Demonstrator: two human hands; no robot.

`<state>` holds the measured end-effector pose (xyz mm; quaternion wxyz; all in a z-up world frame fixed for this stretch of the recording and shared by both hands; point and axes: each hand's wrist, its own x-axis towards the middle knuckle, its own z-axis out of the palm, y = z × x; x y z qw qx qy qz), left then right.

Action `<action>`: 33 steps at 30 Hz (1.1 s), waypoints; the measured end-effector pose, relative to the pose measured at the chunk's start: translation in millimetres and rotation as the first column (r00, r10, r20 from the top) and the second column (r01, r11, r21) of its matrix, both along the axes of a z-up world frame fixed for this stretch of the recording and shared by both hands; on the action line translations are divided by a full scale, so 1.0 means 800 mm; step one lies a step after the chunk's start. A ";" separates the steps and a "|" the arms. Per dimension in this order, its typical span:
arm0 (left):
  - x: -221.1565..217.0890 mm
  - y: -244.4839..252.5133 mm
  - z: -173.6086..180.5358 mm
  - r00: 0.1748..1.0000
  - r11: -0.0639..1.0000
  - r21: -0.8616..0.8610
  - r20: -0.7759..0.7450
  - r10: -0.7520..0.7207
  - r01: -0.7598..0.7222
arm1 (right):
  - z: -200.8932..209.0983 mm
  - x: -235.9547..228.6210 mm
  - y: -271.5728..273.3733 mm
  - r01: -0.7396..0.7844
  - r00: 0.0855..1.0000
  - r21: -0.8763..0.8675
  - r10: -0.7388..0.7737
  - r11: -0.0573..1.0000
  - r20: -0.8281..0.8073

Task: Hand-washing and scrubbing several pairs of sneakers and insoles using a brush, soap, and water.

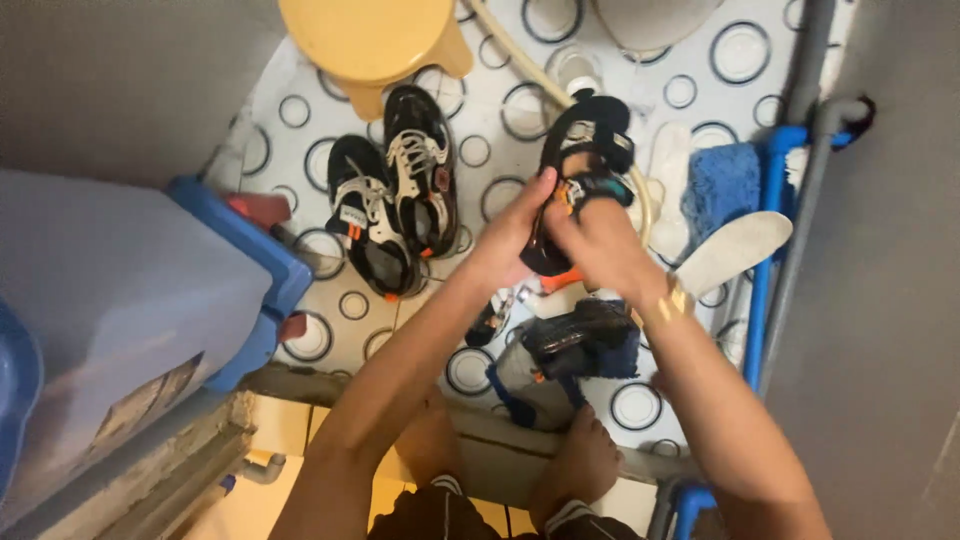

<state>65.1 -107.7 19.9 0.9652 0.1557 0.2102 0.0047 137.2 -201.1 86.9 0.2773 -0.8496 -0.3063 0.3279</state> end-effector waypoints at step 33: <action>0.017 0.024 0.104 0.989 0.920 0.389 -0.150 0.013 0.047 | 0.153 0.011 0.061 0.344 0.826 -0.124 -0.363 0.931 -0.431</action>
